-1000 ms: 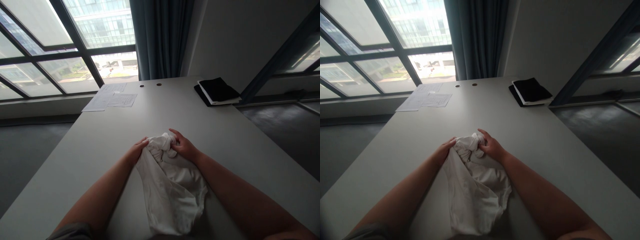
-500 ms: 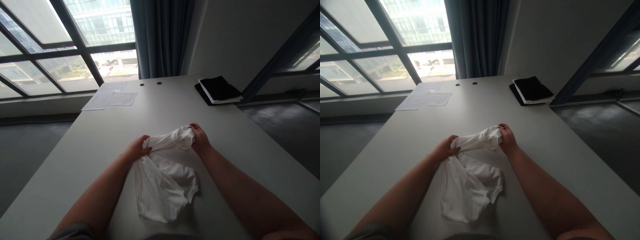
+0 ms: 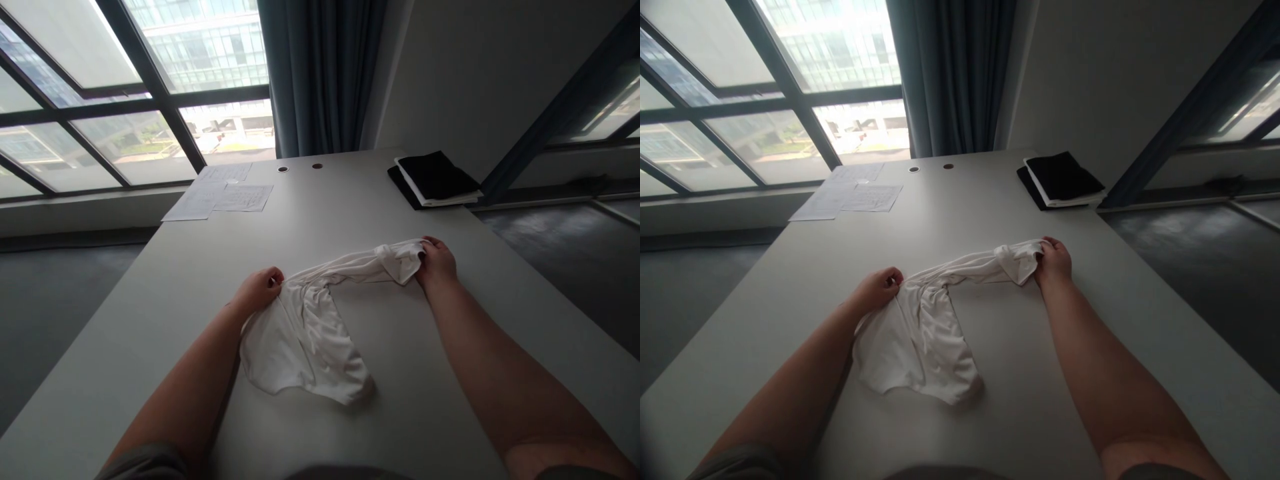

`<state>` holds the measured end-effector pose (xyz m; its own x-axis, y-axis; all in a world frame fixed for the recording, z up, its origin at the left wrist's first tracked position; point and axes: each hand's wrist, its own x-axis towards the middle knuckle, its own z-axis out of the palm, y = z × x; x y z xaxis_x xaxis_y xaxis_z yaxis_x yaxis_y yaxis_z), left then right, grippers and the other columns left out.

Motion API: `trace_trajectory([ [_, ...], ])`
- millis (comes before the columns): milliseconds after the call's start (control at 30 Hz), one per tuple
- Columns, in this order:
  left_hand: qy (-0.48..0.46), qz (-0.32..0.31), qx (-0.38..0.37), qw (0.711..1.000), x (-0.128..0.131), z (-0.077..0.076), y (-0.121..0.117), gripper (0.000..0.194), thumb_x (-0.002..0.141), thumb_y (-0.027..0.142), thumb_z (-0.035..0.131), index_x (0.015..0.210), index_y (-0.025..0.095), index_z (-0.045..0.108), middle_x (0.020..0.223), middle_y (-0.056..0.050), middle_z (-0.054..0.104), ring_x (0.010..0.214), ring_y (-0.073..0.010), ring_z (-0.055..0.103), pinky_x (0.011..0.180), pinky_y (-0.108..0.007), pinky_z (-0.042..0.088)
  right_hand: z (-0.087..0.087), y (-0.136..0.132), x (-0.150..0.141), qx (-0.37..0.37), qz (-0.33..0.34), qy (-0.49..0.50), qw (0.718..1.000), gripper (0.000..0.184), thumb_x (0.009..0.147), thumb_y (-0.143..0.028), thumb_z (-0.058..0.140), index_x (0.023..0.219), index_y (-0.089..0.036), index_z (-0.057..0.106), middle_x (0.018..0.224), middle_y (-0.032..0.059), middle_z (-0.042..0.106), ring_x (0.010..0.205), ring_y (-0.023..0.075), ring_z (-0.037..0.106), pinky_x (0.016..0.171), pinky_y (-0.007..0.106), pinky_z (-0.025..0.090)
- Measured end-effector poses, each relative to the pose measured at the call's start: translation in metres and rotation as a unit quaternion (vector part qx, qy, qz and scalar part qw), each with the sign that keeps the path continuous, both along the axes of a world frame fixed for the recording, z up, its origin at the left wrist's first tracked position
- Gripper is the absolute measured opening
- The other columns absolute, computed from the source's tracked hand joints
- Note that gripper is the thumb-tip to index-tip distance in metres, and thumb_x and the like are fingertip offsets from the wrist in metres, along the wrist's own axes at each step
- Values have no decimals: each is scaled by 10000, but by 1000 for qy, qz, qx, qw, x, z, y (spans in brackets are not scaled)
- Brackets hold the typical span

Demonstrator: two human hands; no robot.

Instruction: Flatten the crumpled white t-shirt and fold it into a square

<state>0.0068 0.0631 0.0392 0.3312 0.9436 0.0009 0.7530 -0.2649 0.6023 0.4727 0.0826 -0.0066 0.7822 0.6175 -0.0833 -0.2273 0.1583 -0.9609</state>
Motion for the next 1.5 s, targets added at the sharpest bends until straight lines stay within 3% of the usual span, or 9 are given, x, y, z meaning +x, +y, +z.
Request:
trace_trajectory([
  [200, -15, -46, 32, 998, 4, -3, -5, 192, 892, 348, 608, 1015, 260, 725, 923, -34, 725, 771, -190, 621, 750, -298, 462, 10, -5, 37, -23, -192, -91, 977, 258, 719, -75, 503, 917, -235, 546, 887, 15, 613, 833, 172, 628, 821, 321, 528],
  [300, -32, -154, 40, 987, 7, -2, -8, 271, 894, 444, 672, 1092, 268, 730, 1098, -77, 730, 1023, -250, 650, 949, -351, 477, 24, -19, 25, 7, -205, -327, 922, 282, 753, -84, 513, 990, -217, 583, 1137, 114, 634, 1104, 235, 595, 1050, 420, 450],
  [433, 8, -225, 55, 973, 10, -2, -9, 419, 847, 493, 752, 1211, 287, 723, 1277, -107, 681, 1203, -302, 596, 1116, -418, 404, 38, -39, -37, 78, 81, -590, 799, 180, 879, -200, 548, 1009, -223, 669, 1158, 116, 666, 1210, 289, 581, 1130, 508, 413],
  [600, 102, -65, 130, 984, 5, -9, -4, 323, 927, 441, 658, 1209, 295, 718, 1285, -99, 660, 1202, -322, 575, 1077, -465, 411, 28, -41, -90, 81, 457, -577, 671, 218, 924, -243, 574, 1051, -240, 752, 1183, 96, 715, 1142, 266, 651, 1062, 469, 503],
  [733, 133, 72, 162, 975, -3, -13, 5, 254, 921, 373, 644, 1129, 241, 706, 1194, -129, 672, 1097, -325, 602, 974, -441, 444, 27, -37, -86, 69, 479, -569, 665, 247, 940, -276, 586, 1107, -236, 763, 1216, 111, 716, 1186, 287, 647, 1084, 509, 494],
  [867, 85, 67, 109, 988, -7, -17, 12, 117, 914, 331, 612, 978, 239, 647, 931, -71, 691, 867, -248, 614, 820, -340, 443, 44, -58, -107, 113, 466, -568, 669, 233, 962, -280, 593, 1116, -259, 766, 1263, 111, 701, 1247, 285, 632, 1111, 483, 489],
  [1067, 21, 85, 110, 990, -8, -20, 13, 122, 872, 356, 612, 832, 244, 582, 805, -32, 651, 742, -204, 550, 735, -310, 416, 45, -95, -184, 189, 593, -566, 540, 295, 895, -309, 746, 1185, -261, 731, 1346, 112, 678, 1260, 288, 622, 1136, 458, 455],
  [1167, -51, 55, 90, 993, -11, -18, 12, 121, 844, 359, 628, 847, 238, 632, 894, -37, 709, 797, -198, 596, 793, -308, 457, 36, -88, -187, 173, 591, -551, 563, 86, 921, -254, 687, 995, -237, 727, 1281, 106, 700, 1227, 270, 626, 1108, 445, 459],
  [1500, -55, -12, 106, 993, -11, -21, 16, 217, 929, 319, 529, 1009, 257, 721, 1297, -53, 729, 1218, -232, 652, 1160, -424, 432, 32, -50, -120, 18, 344, -459, 819, 182, 923, -394, 600, 923, -223, 663, 820, 21, 697, 752, 199, 626, 731, 316, 491],
])
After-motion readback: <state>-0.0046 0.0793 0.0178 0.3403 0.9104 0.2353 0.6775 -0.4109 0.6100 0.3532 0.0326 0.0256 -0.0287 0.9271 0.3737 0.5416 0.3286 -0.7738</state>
